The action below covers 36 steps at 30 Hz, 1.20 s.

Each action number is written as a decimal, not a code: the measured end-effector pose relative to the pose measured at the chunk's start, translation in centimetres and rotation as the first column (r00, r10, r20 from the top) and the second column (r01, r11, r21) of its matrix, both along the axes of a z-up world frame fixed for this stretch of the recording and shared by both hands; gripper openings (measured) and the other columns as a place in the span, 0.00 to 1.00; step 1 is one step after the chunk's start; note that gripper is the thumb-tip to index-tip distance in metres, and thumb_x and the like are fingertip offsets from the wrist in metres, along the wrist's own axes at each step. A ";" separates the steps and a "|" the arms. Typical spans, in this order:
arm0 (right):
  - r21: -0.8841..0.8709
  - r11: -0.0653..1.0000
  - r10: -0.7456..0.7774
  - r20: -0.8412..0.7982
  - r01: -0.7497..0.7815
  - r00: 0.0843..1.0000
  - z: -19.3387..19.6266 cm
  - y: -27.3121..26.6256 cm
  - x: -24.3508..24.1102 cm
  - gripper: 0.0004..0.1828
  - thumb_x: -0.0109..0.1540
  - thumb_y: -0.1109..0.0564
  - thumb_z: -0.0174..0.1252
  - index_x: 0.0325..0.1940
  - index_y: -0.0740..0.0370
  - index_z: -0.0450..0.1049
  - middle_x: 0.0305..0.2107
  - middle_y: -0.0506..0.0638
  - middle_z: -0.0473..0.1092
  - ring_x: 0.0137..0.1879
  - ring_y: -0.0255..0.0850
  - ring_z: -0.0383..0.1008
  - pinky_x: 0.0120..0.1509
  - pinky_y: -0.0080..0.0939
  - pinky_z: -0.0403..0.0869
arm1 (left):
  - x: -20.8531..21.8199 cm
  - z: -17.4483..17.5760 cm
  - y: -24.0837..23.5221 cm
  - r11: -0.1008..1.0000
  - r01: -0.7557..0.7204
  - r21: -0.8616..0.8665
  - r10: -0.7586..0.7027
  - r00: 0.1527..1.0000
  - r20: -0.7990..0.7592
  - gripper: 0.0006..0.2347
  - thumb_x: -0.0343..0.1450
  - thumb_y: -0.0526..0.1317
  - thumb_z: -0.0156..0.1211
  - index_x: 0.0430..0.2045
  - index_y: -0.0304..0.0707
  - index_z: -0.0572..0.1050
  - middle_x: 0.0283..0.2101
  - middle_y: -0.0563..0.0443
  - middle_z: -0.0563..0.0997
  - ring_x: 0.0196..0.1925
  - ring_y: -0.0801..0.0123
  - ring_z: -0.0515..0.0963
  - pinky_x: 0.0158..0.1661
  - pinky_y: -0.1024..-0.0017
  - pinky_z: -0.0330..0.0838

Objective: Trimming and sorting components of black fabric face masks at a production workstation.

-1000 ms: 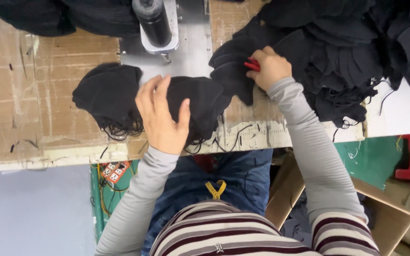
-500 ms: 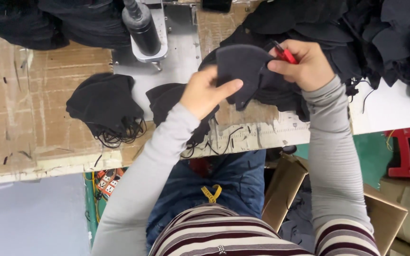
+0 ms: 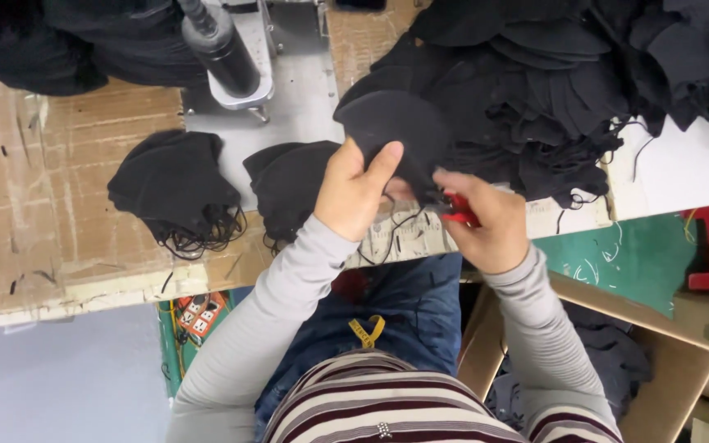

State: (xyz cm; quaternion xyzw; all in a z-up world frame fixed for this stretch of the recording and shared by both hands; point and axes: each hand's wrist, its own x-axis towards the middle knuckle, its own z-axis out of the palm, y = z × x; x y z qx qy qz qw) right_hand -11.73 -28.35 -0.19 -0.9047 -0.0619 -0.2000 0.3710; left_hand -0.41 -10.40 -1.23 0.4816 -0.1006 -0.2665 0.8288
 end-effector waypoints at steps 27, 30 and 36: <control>-0.342 0.915 -0.260 -0.092 0.215 0.961 -7.2 -1.6 14.2 0.25 0.54 0.54 0.73 0.55 0.60 0.77 0.45 0.59 0.74 0.42 0.62 0.76 0.44 0.58 0.73 | -0.7 -8.4 10.1 0.106 -0.648 0.754 0.031 0.760 0.649 0.34 0.66 0.43 0.76 0.61 0.32 0.61 0.48 0.30 0.80 0.44 0.41 0.81 0.41 0.53 0.75; -0.398 0.884 -0.366 -0.257 0.247 0.895 -9.3 -1.5 15.8 0.28 0.50 0.51 0.74 0.53 0.56 0.76 0.46 0.59 0.72 0.44 0.63 0.75 0.44 0.61 0.73 | -1.0 -6.7 10.2 0.136 -0.714 0.687 0.011 0.695 0.719 0.40 0.62 0.42 0.76 0.67 0.34 0.56 0.59 0.31 0.72 0.54 0.40 0.76 0.48 0.54 0.73; 0.340 0.920 -0.105 -0.263 0.194 0.959 -11.9 -8.7 15.0 0.14 0.65 0.60 0.71 0.37 0.63 0.69 0.24 0.46 0.62 0.30 0.39 0.62 0.33 0.40 0.64 | -1.4 -4.3 10.2 0.087 -0.818 0.569 -0.171 0.550 0.817 0.38 0.62 0.43 0.76 0.66 0.37 0.59 0.63 0.33 0.65 0.63 0.38 0.68 0.57 0.48 0.63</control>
